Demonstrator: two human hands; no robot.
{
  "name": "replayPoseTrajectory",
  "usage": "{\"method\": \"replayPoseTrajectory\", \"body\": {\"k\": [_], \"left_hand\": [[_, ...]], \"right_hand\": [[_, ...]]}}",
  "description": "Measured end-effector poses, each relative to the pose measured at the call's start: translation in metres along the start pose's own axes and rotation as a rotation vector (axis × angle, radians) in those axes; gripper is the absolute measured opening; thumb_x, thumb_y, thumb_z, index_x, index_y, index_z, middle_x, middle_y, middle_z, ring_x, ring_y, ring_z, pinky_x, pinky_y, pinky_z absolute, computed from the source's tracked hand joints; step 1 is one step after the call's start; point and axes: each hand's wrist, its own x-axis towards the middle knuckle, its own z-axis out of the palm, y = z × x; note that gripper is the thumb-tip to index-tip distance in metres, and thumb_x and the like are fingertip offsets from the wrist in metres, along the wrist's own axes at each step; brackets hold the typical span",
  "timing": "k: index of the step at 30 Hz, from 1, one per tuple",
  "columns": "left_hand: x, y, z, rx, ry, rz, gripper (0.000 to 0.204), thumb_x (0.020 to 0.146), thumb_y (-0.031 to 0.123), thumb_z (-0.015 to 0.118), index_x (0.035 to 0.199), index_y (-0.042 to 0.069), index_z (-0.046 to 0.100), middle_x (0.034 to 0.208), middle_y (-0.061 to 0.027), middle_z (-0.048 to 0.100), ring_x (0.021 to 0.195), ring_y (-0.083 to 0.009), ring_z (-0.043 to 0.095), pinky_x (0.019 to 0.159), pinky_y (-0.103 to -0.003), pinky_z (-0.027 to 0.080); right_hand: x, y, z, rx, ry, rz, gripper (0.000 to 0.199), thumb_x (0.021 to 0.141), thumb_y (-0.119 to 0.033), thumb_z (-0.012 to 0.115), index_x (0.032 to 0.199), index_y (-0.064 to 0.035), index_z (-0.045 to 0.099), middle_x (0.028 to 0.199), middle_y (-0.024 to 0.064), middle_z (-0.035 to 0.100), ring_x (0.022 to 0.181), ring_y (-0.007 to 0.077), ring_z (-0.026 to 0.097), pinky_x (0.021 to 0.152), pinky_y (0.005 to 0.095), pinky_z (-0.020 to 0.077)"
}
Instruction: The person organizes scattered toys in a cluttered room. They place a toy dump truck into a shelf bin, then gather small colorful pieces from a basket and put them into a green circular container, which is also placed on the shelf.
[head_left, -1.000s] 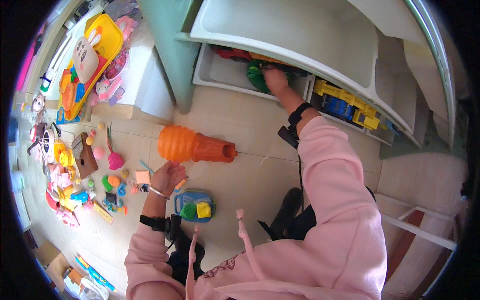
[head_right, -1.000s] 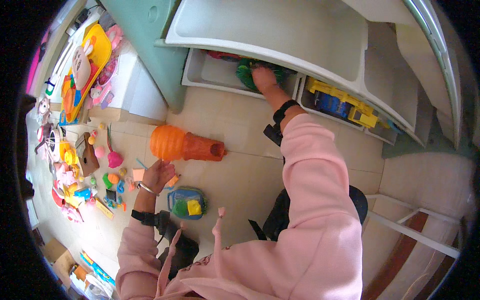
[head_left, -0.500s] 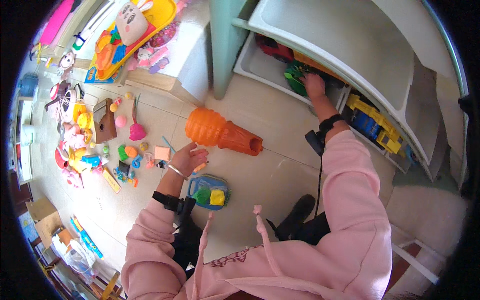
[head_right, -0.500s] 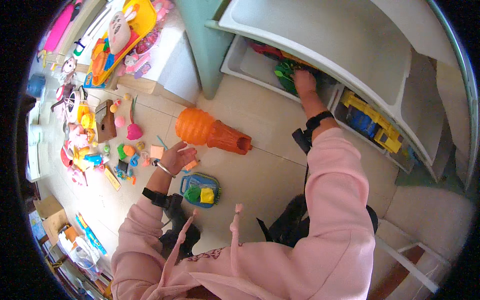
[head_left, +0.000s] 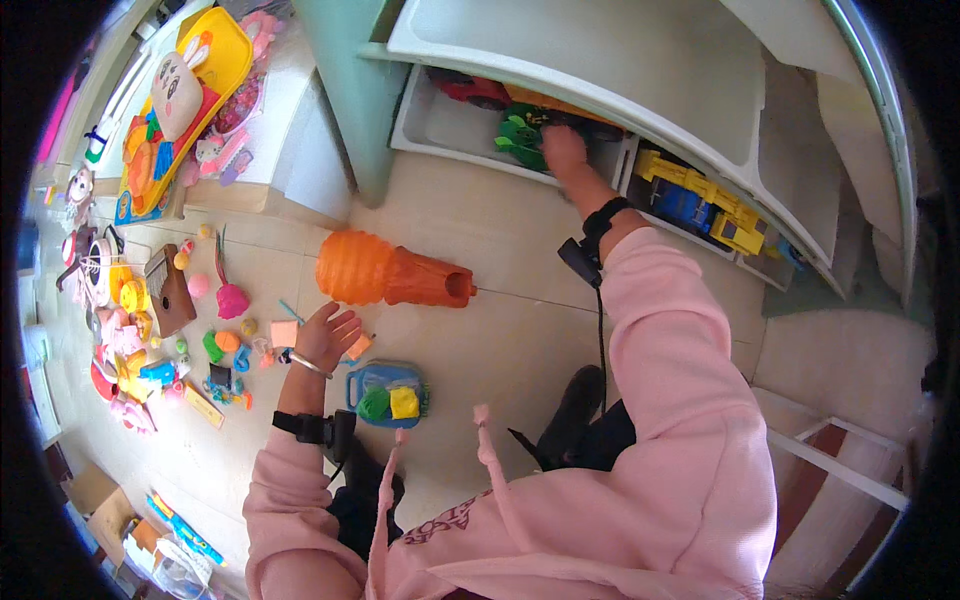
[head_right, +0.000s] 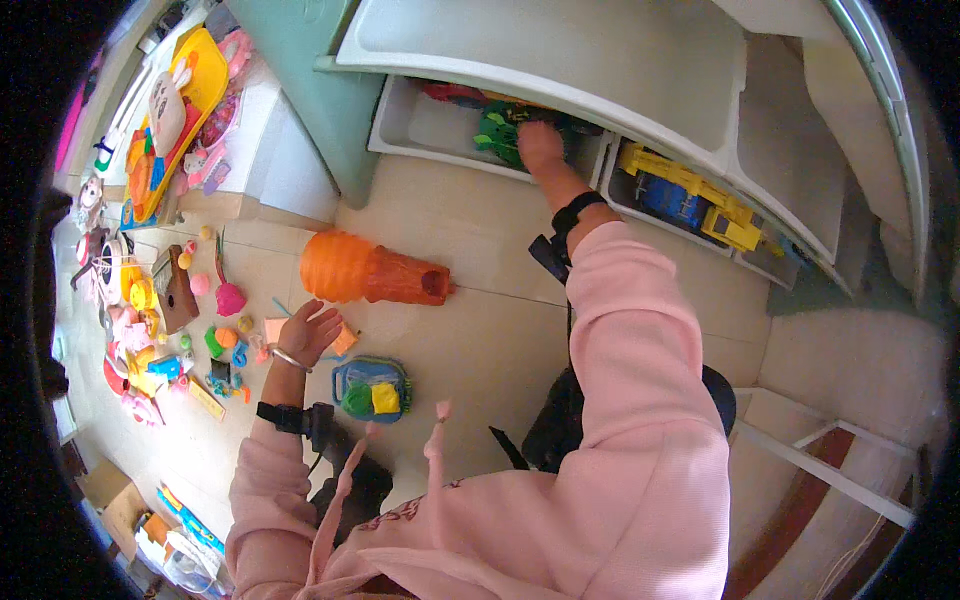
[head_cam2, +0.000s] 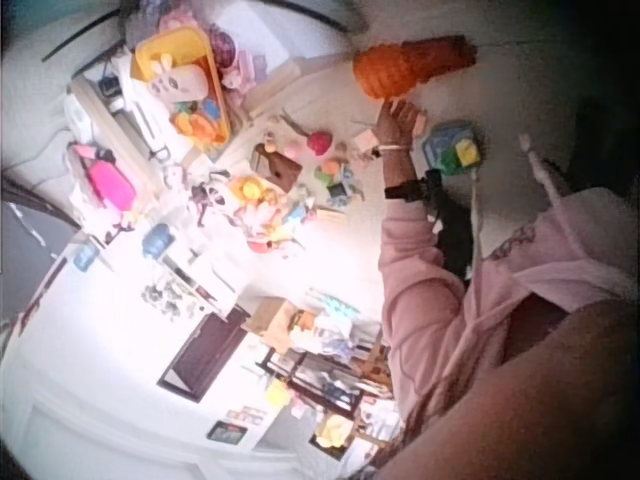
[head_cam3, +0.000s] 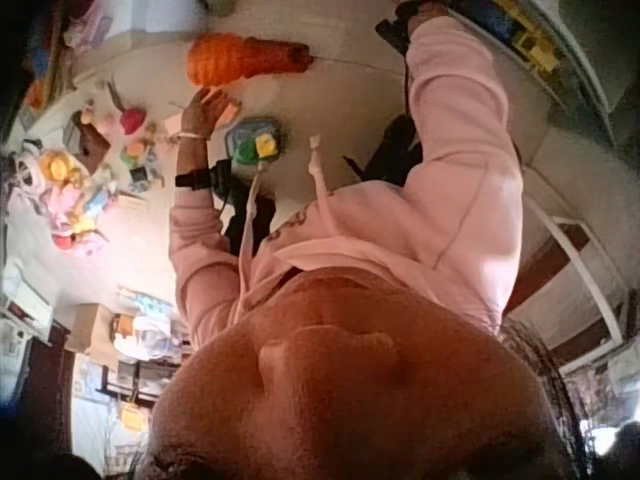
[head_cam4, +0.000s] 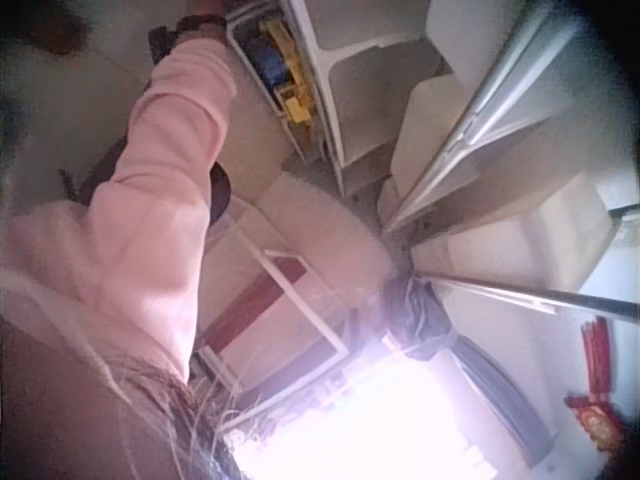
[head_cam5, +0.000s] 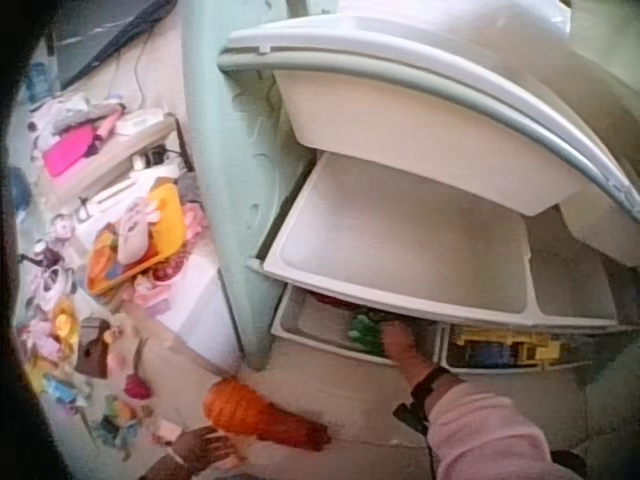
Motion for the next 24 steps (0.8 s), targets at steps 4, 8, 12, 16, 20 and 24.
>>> {"method": "replayPoseTrajectory", "body": {"k": [4,8,12,16,20,24], "left_hand": [[0.003,0.000,-0.003,0.012,-0.007,-0.005,0.034,0.084,0.021,0.053,0.111,0.003,0.042,0.102,-0.0170,0.050,0.090,-0.0279,0.054,0.078,-0.037,0.048],[0.007,0.000,-0.006,0.004,-0.031,-0.014,0.029,0.084,0.021,0.053,0.107,0.003,0.046,0.099,-0.0153,0.051,0.088,-0.0264,0.055,0.076,-0.036,0.049],[0.009,-0.002,-0.008,-0.003,-0.007,-0.011,0.025,0.085,0.020,0.051,0.104,0.004,0.048,0.099,-0.0165,0.052,0.088,-0.0278,0.056,0.076,-0.035,0.050],[0.009,-0.001,-0.010,-0.033,0.046,0.045,0.037,0.085,0.021,0.051,0.116,0.003,0.042,0.105,-0.0165,0.048,0.091,-0.0278,0.053,0.080,-0.038,0.048],[0.009,0.011,-0.011,-0.049,0.156,0.130,0.047,0.085,0.023,0.051,0.126,0.005,0.036,0.110,-0.0160,0.044,0.097,-0.0294,0.050,0.083,-0.041,0.046],[0.005,0.037,-0.003,0.416,0.252,0.196,0.066,0.081,0.041,0.056,0.132,0.009,0.030,0.127,-0.0134,0.035,0.115,-0.0325,0.037,0.090,-0.047,0.039]], "right_hand": [[0.000,-0.003,-0.002,0.037,-0.049,0.049,0.024,0.073,-0.026,0.065,0.085,-0.0061,0.065,0.087,0.0198,0.061,0.085,0.0338,0.060,0.071,0.0409,0.0505],[0.000,0.000,-0.001,0.069,-0.109,-0.007,0.026,0.071,-0.027,0.067,0.086,-0.0062,0.064,0.087,0.0184,0.061,0.085,0.0325,0.060,0.072,0.0406,0.0496],[0.002,0.007,-0.002,0.073,-0.173,-0.192,0.028,0.066,-0.024,0.070,0.086,-0.0062,0.064,0.088,0.0153,0.062,0.084,0.0319,0.059,0.074,0.0408,0.0477],[-0.003,0.013,-0.004,0.182,-0.233,-0.239,0.029,0.065,-0.020,0.071,0.089,-0.0064,0.063,0.089,0.0147,0.062,0.085,0.0308,0.059,0.075,0.0393,0.0472],[-0.015,0.018,-0.016,0.238,-0.205,-0.304,0.032,0.067,-0.019,0.069,0.096,-0.0076,0.063,0.092,0.0154,0.062,0.086,0.0293,0.060,0.077,0.0378,0.0474],[-0.033,0.006,-0.042,0.159,-0.013,-0.248,0.029,0.077,-0.030,0.059,0.101,-0.0140,0.063,0.096,0.0114,0.062,0.088,0.0292,0.059,0.076,0.0409,0.0483]]}}
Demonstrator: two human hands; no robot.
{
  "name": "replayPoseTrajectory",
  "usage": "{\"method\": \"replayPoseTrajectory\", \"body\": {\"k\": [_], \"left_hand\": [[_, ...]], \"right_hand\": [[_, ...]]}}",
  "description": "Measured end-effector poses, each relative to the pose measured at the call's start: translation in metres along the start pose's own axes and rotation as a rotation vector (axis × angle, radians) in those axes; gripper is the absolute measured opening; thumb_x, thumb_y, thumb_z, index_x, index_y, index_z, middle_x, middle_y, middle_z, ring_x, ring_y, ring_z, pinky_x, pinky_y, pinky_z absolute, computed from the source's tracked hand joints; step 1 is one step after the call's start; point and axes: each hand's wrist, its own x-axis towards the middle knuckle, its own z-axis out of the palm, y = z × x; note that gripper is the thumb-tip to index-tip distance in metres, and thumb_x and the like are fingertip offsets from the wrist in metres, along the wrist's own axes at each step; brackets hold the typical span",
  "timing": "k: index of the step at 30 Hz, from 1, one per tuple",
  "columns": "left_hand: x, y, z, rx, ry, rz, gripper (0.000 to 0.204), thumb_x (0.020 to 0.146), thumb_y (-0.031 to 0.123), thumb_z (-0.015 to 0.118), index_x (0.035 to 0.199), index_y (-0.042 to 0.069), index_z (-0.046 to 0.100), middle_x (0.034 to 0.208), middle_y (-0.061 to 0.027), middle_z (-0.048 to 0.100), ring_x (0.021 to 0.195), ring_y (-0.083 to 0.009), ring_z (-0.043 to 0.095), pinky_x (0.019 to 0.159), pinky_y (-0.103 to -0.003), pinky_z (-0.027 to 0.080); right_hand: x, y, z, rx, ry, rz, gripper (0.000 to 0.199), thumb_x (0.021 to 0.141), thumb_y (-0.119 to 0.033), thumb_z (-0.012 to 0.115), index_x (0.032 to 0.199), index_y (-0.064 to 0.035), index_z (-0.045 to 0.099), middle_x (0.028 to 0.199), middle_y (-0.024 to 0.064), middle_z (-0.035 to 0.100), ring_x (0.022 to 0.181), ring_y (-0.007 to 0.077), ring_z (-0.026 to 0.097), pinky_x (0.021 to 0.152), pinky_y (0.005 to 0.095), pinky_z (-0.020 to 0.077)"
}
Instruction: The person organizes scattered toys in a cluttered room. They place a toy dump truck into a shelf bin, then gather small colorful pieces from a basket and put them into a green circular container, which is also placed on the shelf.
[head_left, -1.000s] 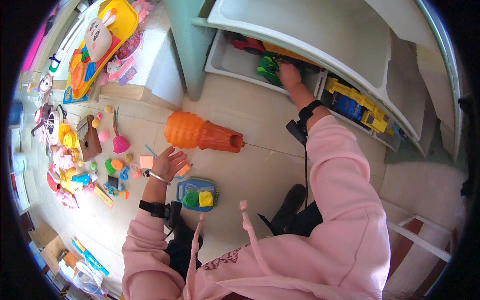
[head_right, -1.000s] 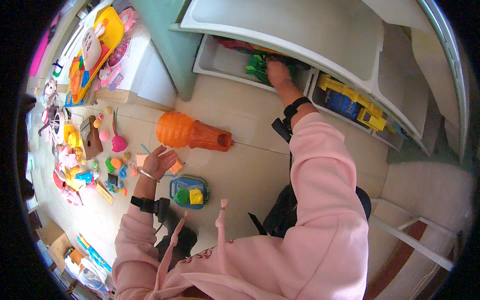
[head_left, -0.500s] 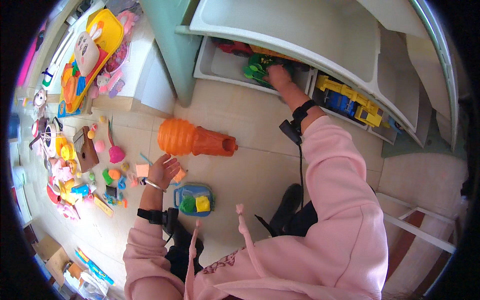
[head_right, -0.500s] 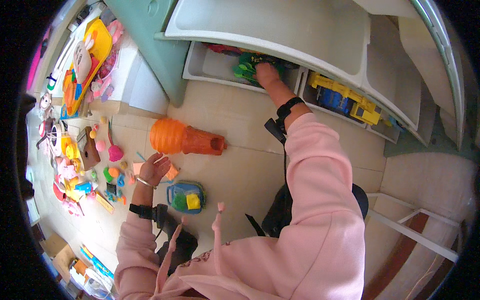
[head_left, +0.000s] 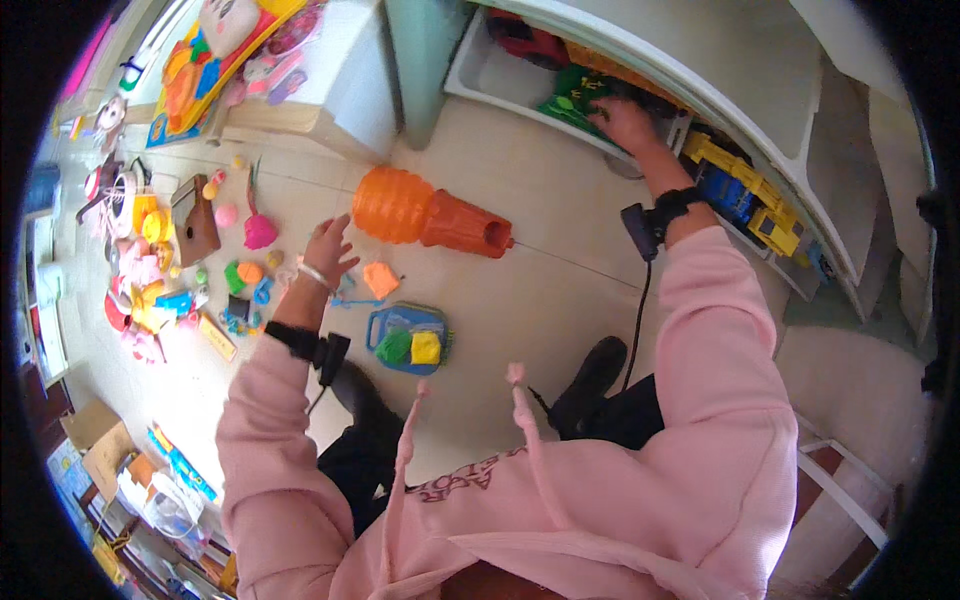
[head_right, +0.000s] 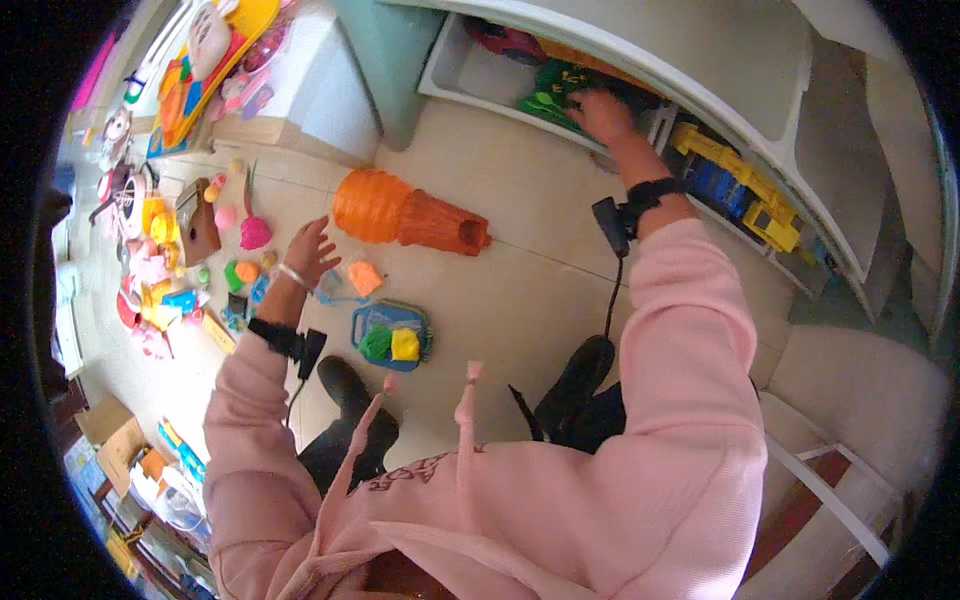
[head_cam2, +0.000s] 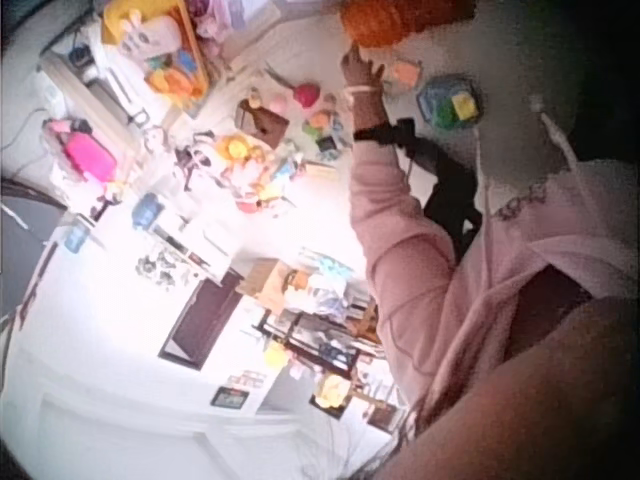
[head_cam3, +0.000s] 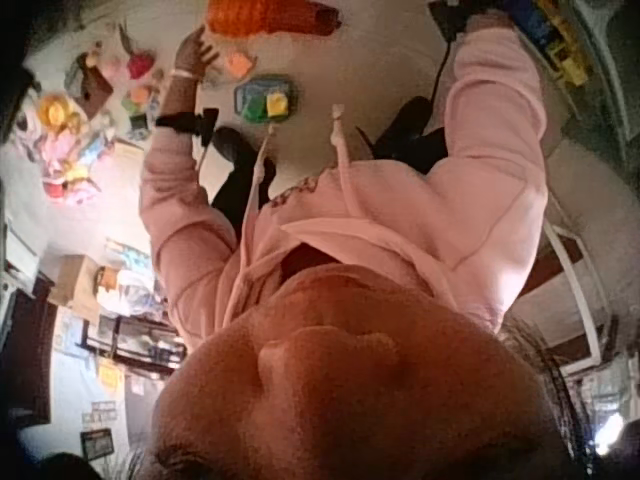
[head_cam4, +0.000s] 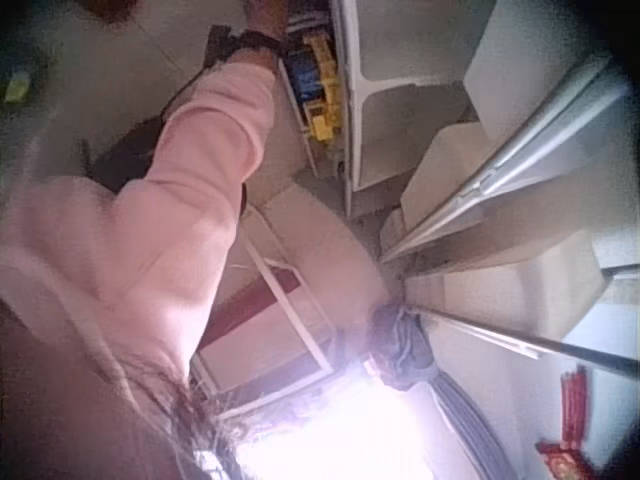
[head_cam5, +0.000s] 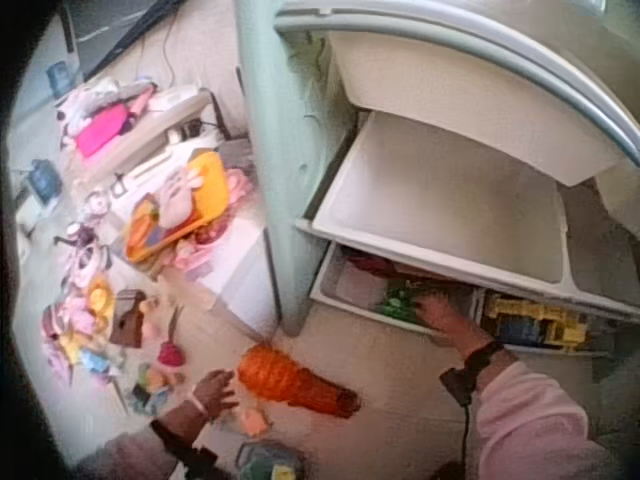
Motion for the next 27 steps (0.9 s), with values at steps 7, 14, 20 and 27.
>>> {"method": "replayPoseTrajectory", "body": {"k": [7,14,20,27], "left_hand": [[0.017,0.056,0.014,0.397,-0.314,-0.042,0.082,0.070,0.065,0.055,0.132,0.015,0.034,0.137,-0.0104,0.028,0.125,-0.0334,0.025,0.094,-0.053,0.030],[0.022,0.043,0.041,0.453,-0.514,-0.053,0.075,0.072,0.058,0.060,0.123,0.006,0.043,0.111,-0.0123,0.055,0.097,-0.0272,0.056,0.081,-0.041,0.046],[-0.041,0.094,0.086,0.444,-0.651,0.546,0.061,0.076,0.040,0.066,0.121,0.007,0.042,0.108,-0.0085,0.053,0.090,-0.0171,0.057,0.076,-0.032,0.047],[-0.066,0.135,0.137,0.378,-0.593,0.511,0.065,0.077,0.035,0.067,0.126,0.005,0.037,0.122,-0.0120,0.044,0.112,-0.0237,0.044,0.086,-0.034,0.043]], "right_hand": [[-0.084,-0.128,0.023,0.891,-0.109,0.210,0.025,0.077,-0.027,0.060,0.087,-0.0044,0.063,0.075,0.0085,0.063,0.073,0.0158,0.060,0.067,0.0305,0.0485],[-0.120,-0.201,0.068,0.549,-0.263,-0.064,0.095,0.053,-0.035,0.079,0.129,-0.0020,0.032,0.117,0.0198,0.048,0.108,0.0324,0.048,0.091,0.0368,0.0401],[-0.144,-0.208,0.039,0.955,-0.018,0.180,0.088,0.051,-0.030,0.080,0.123,-0.0045,0.037,0.112,0.0157,0.053,0.103,0.0298,0.052,0.089,0.0346,0.0414],[-0.113,-0.154,-0.048,0.284,0.246,0.222,0.082,0.054,-0.031,0.078,0.123,-0.0088,0.038,0.108,0.0142,0.053,0.098,0.0315,0.052,0.085,0.0413,0.0419]]}}
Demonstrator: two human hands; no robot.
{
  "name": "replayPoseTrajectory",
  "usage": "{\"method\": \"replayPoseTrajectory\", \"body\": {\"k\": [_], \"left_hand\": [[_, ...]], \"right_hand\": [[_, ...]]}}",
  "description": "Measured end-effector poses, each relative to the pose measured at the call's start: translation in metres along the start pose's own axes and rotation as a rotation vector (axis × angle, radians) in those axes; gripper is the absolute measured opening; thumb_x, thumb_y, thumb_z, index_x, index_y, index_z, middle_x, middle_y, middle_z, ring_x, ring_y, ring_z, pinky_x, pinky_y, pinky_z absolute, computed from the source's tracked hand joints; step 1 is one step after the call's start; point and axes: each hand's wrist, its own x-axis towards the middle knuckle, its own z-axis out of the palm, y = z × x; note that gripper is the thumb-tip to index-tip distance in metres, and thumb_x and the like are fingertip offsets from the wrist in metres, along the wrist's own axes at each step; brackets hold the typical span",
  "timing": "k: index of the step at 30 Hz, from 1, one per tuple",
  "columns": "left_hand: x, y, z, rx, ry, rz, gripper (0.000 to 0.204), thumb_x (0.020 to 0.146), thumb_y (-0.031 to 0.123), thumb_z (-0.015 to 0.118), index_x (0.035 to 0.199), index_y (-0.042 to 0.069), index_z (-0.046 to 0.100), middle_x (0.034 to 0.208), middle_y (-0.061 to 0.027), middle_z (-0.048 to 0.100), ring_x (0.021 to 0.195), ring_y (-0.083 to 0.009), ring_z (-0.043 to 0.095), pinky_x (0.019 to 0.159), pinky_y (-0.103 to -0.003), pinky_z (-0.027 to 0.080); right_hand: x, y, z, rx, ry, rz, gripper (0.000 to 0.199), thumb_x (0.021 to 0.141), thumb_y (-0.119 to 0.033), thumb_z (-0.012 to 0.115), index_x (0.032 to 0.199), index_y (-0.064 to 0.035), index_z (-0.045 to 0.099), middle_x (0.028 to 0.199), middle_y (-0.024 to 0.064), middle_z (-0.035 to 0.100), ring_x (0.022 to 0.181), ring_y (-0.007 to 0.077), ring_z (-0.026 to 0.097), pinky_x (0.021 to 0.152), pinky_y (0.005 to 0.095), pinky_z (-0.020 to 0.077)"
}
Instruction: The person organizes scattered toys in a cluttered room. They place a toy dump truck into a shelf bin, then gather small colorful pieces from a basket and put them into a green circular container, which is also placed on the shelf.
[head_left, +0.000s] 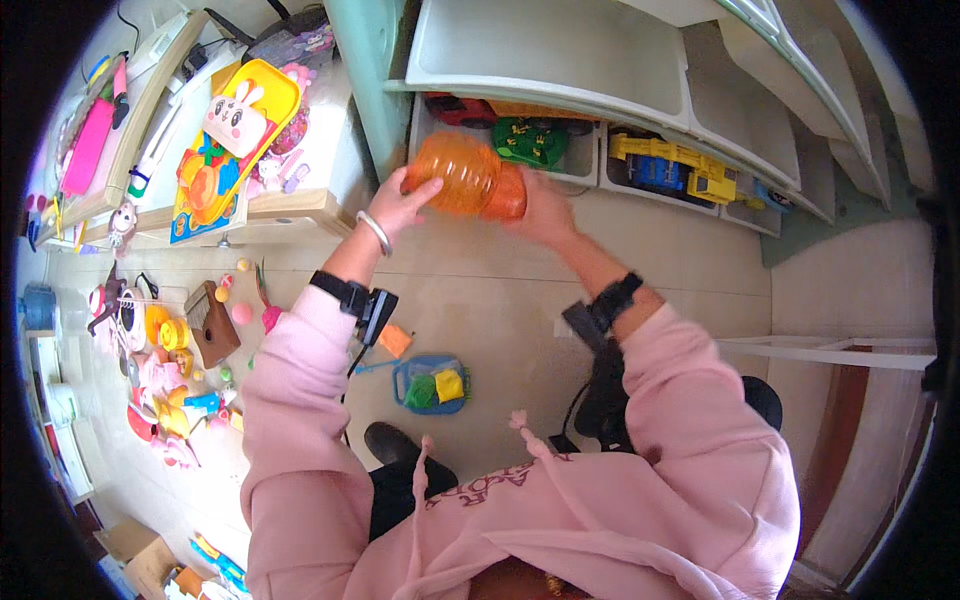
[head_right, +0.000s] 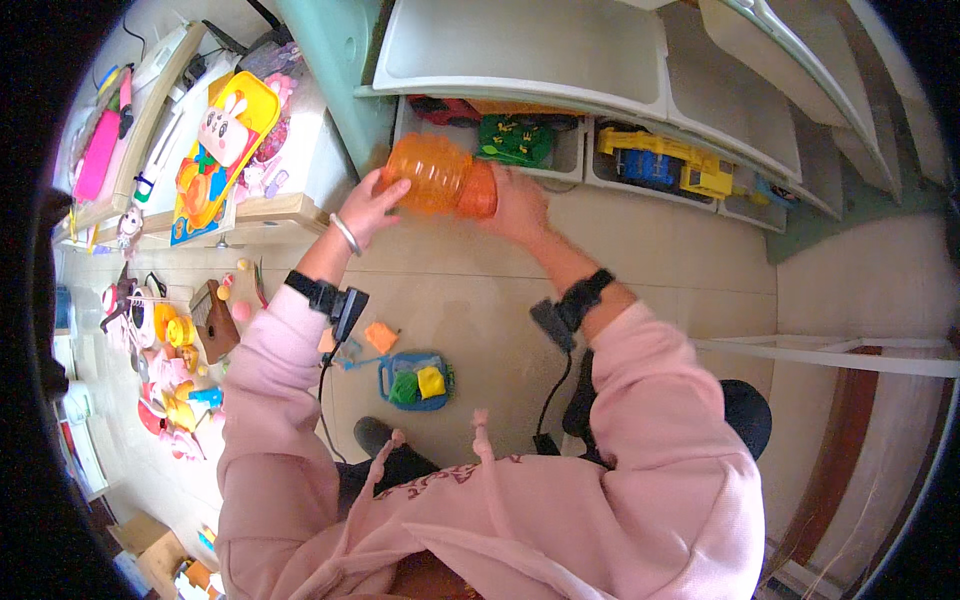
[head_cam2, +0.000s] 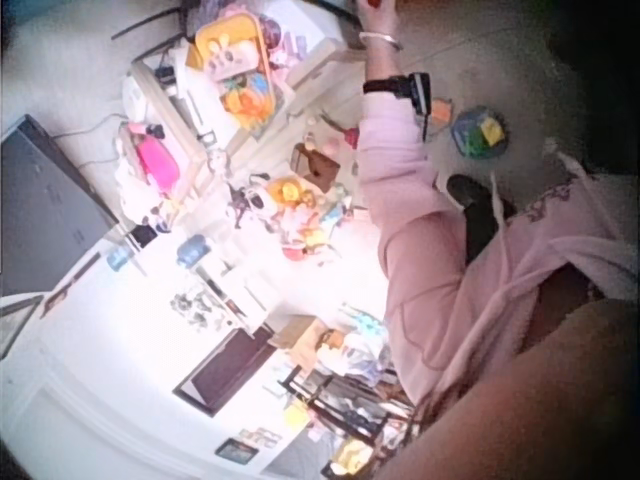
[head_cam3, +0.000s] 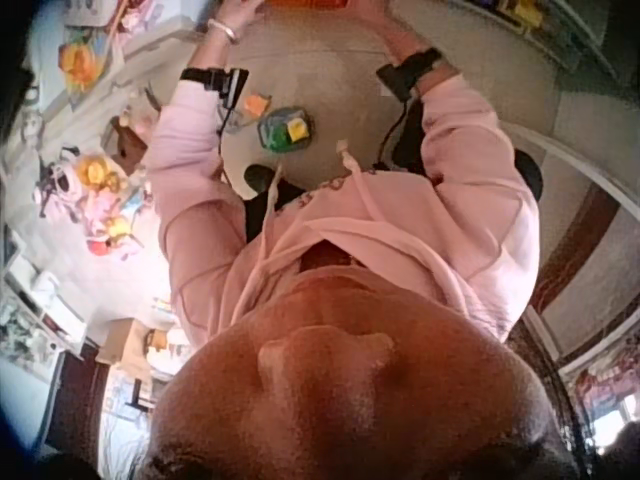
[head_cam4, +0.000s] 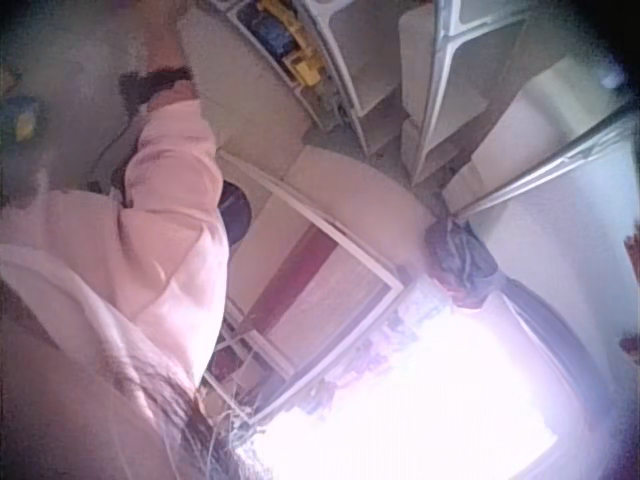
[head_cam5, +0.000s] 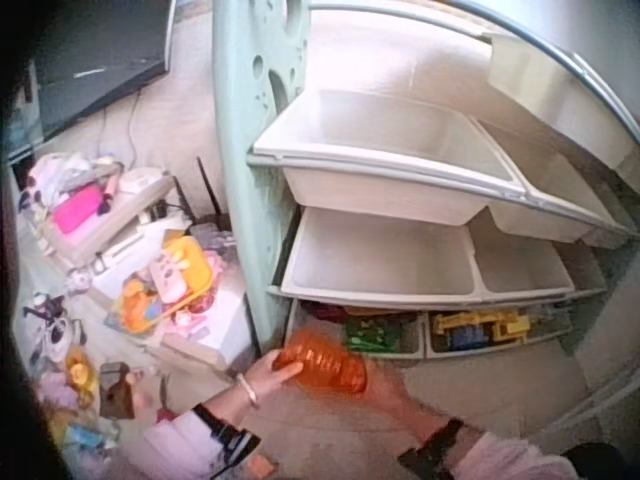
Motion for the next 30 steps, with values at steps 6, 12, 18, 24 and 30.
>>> {"method": "replayPoseTrajectory", "body": {"k": [6,12,18,24,30], "left_hand": [[0.068,-0.009,0.011,0.004,0.109,0.010,0.070,0.075,0.031,0.070,0.127,0.000,0.035,0.118,-0.0123,0.047,0.103,-0.0213,0.050,0.082,-0.034,0.047],[0.121,-0.028,0.021,0.257,0.307,0.236,0.051,0.070,0.027,0.071,0.110,-0.001,0.053,0.104,-0.0175,0.059,0.094,-0.0270,0.058,0.083,-0.033,0.045],[0.145,-0.038,0.021,0.468,0.482,0.317,0.044,0.071,0.023,0.069,0.108,0.003,0.055,0.106,-0.0185,0.058,0.098,-0.0320,0.055,0.085,-0.036,0.044],[0.154,-0.036,0.019,0.847,0.428,0.164,0.042,0.078,0.019,0.060,0.115,0.003,0.050,0.108,-0.0199,0.057,0.103,-0.0340,0.052,0.088,-0.037,0.043],[0.139,-0.036,0.033,1.079,0.273,0.102,0.072,0.081,0.021,0.051,0.135,-0.006,0.012,0.140,-0.0262,0.015,0.130,-0.0363,0.018,0.107,-0.040,0.018]], "right_hand": [[0.077,0.030,-0.027,-0.398,0.104,-0.236,0.081,0.057,-0.025,0.077,0.125,-0.0088,0.037,0.111,0.0130,0.050,0.106,0.0321,0.046,0.092,0.0426,0.0352],[0.088,0.061,0.009,-0.338,0.152,-0.173,0.087,0.057,-0.024,0.077,0.129,-0.0057,0.033,0.119,0.0175,0.043,0.112,0.0329,0.041,0.096,0.0426,0.0326],[0.096,0.076,0.041,-0.416,0.269,-0.223,0.071,0.067,-0.020,0.070,0.129,-0.0081,0.036,0.126,0.0195,0.038,0.114,0.0346,0.039,0.097,0.0434,0.0323],[0.094,0.050,0.047,-0.268,0.193,-0.231,0.068,0.071,-0.014,0.064,0.130,-0.0067,0.034,0.130,0.0205,0.034,0.120,0.0364,0.032,0.100,0.0455,0.0265],[0.089,0.022,0.045,-0.165,0.220,-0.195,0.076,0.070,-0.016,0.066,0.134,-0.0038,0.026,0.138,0.0200,0.025,0.125,0.0386,0.025,0.102,0.0479,0.0214]]}}
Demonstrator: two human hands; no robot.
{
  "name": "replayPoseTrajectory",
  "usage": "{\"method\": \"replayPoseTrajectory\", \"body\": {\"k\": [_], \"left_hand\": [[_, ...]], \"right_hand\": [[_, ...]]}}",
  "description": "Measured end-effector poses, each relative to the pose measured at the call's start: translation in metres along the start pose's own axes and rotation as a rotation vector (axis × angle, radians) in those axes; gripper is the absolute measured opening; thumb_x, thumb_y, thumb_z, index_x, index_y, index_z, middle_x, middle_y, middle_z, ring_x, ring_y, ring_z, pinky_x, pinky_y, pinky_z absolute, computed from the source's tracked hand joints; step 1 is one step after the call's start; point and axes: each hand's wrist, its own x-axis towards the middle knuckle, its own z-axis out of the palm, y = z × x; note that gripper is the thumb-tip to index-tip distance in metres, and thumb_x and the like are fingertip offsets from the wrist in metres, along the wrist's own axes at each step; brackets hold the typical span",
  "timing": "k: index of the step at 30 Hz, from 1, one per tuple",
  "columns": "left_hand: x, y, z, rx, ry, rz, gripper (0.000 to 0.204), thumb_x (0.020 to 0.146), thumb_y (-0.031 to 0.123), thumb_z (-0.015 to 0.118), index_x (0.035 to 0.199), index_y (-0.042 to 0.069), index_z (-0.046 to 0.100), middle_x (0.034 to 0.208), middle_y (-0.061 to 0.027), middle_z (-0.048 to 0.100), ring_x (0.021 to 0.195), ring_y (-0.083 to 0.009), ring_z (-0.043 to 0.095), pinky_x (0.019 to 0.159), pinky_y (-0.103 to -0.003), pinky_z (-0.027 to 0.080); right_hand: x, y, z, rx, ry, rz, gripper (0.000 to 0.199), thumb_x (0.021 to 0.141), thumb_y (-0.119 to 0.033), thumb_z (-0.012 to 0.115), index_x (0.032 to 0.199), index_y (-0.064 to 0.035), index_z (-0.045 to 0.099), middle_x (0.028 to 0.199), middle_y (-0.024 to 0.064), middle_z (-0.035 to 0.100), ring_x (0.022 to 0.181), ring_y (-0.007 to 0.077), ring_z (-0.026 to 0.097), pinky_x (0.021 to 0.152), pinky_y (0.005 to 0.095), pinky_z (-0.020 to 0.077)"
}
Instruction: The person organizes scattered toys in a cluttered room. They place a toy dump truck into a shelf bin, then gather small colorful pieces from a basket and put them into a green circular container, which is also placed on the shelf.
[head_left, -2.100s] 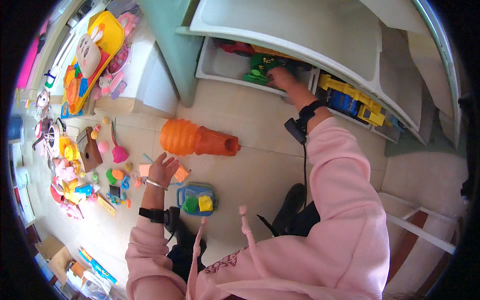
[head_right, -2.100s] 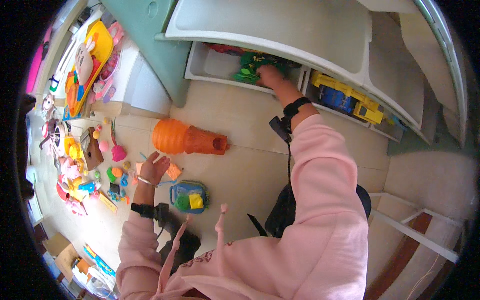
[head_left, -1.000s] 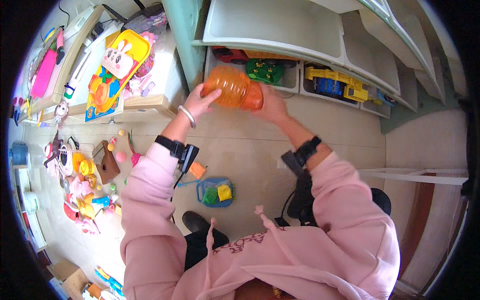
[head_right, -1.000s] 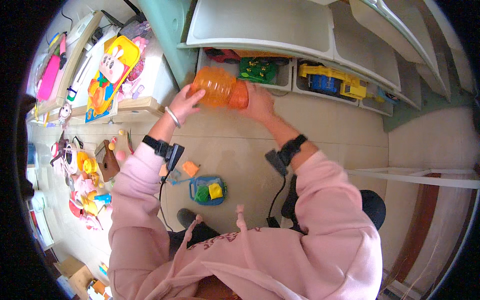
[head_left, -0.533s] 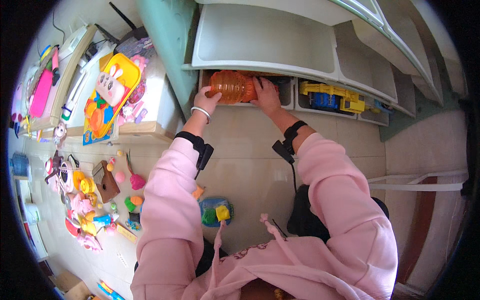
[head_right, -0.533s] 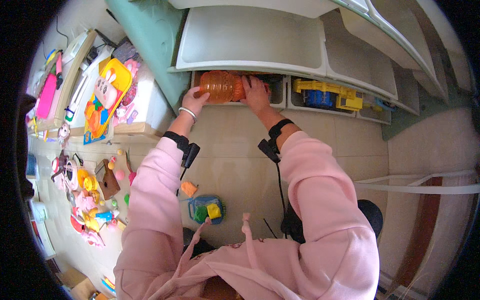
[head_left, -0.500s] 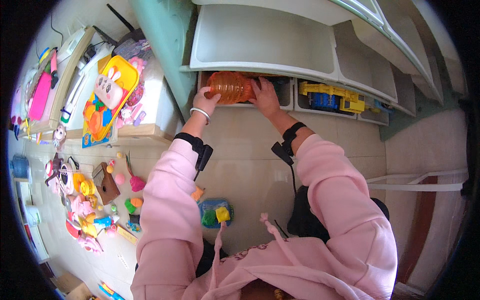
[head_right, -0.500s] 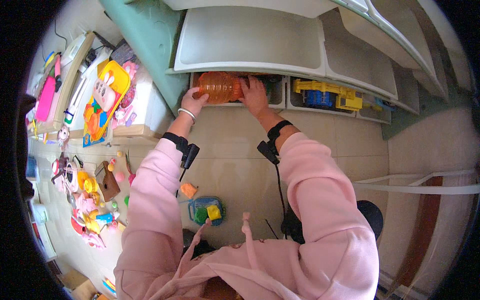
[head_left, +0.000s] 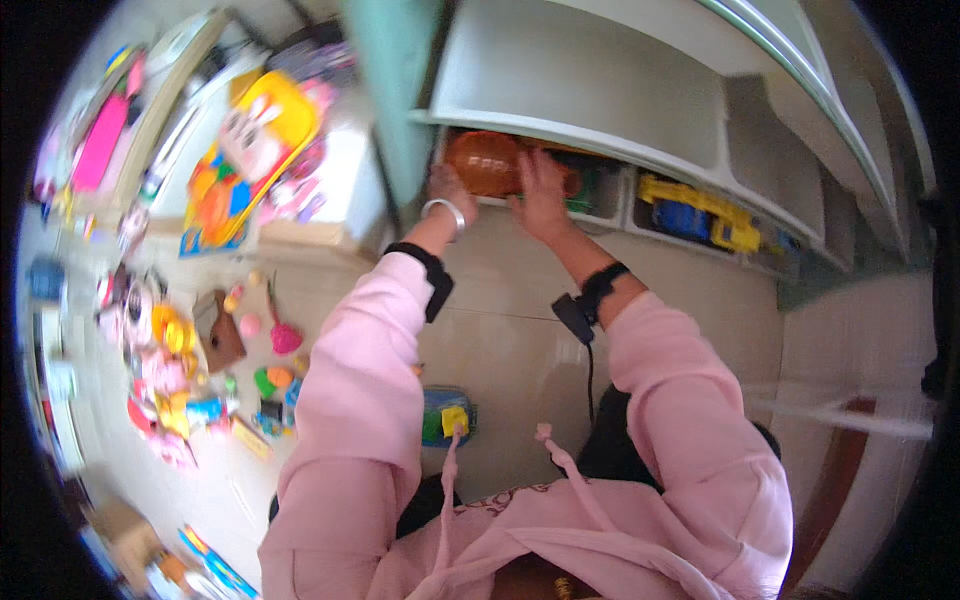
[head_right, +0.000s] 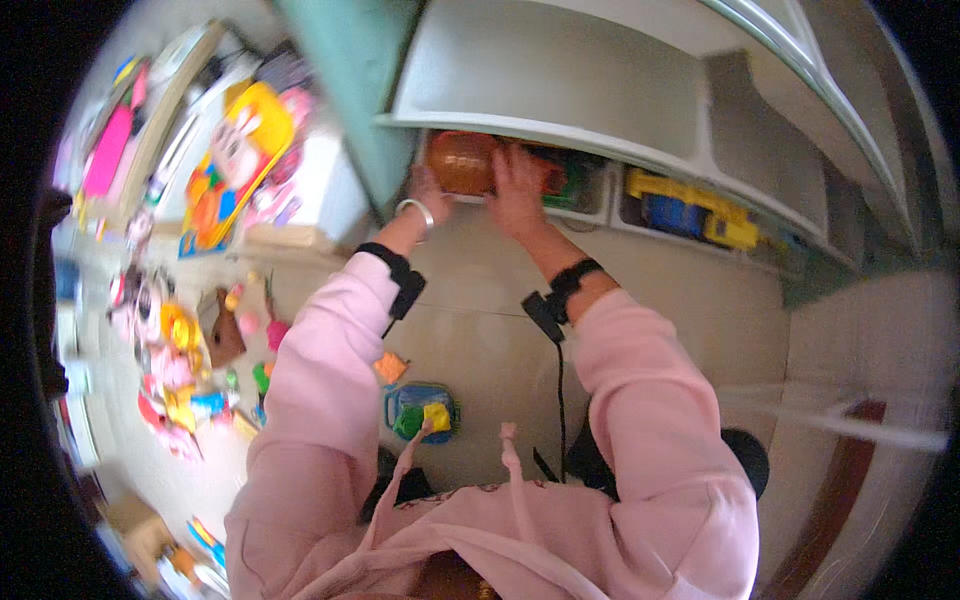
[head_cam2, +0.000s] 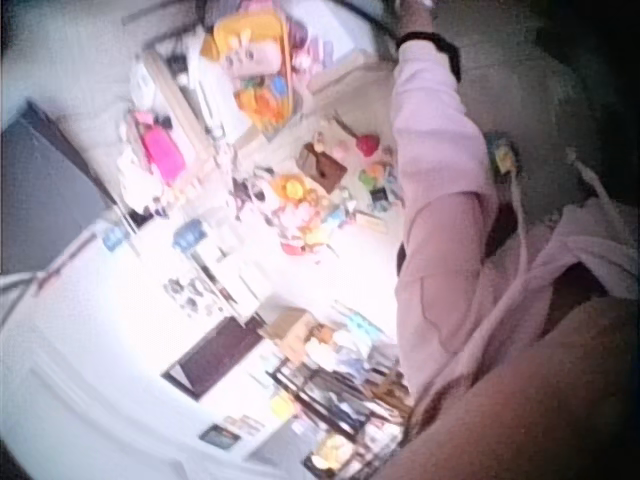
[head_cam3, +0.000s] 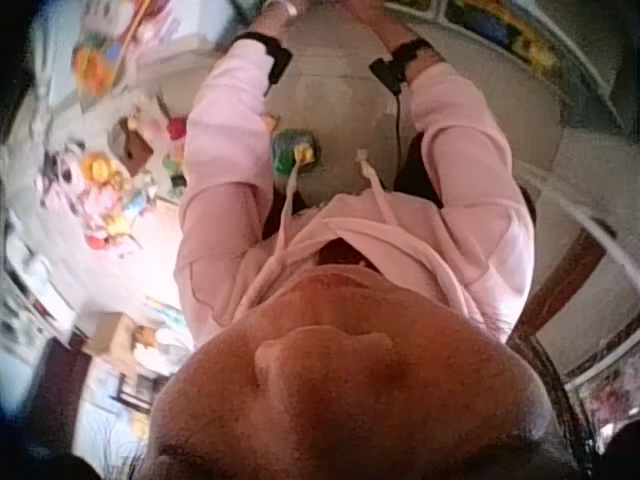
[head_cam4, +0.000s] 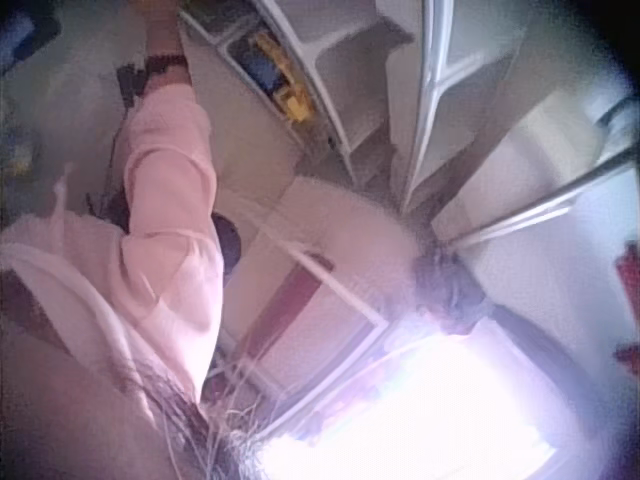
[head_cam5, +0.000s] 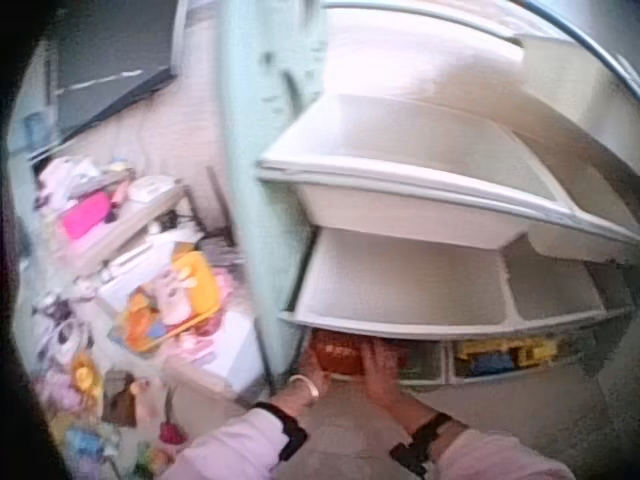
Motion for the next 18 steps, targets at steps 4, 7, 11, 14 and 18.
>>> {"method": "replayPoseTrajectory", "body": {"k": [4,7,11,14,18], "left_hand": [[-0.040,-0.002,-0.025,0.019,-0.086,0.059,0.073,0.080,0.019,0.050,0.136,-0.006,0.011,0.140,-0.0295,0.008,0.131,-0.0373,0.017,0.107,-0.038,0.020],[-0.086,-0.027,-0.067,0.058,-0.283,0.286,0.061,0.081,0.021,0.052,0.131,-0.003,0.027,0.136,-0.0302,0.019,0.129,-0.0387,0.021,0.105,-0.037,0.025],[-0.158,-0.079,-0.124,0.173,-0.499,0.488,0.047,0.081,0.021,0.054,0.122,0.001,0.042,0.122,-0.0260,0.043,0.114,-0.0377,0.042,0.096,-0.039,0.036],[-0.220,-0.142,-0.163,0.107,-0.449,0.458,0.045,0.081,0.022,0.054,0.120,0.002,0.044,0.111,-0.0212,0.053,0.102,-0.0362,0.051,0.090,-0.040,0.041],[-0.305,-0.243,-0.203,0.146,-0.287,0.253,0.038,0.082,0.023,0.054,0.116,0.006,0.050,0.108,-0.0181,0.056,0.098,-0.0327,0.055,0.084,-0.038,0.045]], "right_hand": [[0.007,-0.020,-0.005,-0.010,-0.083,-0.137,0.075,0.073,-0.024,0.065,0.135,-0.0080,0.027,0.142,0.0181,0.019,0.128,0.0384,0.022,0.103,0.0504,0.0181],[0.014,-0.041,-0.015,-0.038,-0.117,-0.127,0.070,0.076,-0.021,0.064,0.134,-0.0061,0.028,0.142,0.0175,0.019,0.128,0.0376,0.021,0.104,0.0496,0.0177],[0.011,-0.081,-0.044,0.208,-0.009,-0.262,0.060,0.080,-0.018,0.059,0.132,-0.0043,0.032,0.141,0.0178,0.021,0.128,0.0366,0.023,0.104,0.0489,0.0182],[-0.002,-0.110,-0.064,0.376,-0.087,-0.337,0.051,0.080,-0.012,0.057,0.126,-0.0024,0.038,0.137,0.0180,0.029,0.124,0.0359,0.029,0.103,0.0449,0.0203],[-0.032,-0.141,-0.048,0.610,-0.280,-0.341,0.040,0.080,-0.008,0.056,0.118,-0.0018,0.045,0.119,0.0162,0.047,0.105,0.0297,0.048,0.091,0.0378,0.0368]]}}
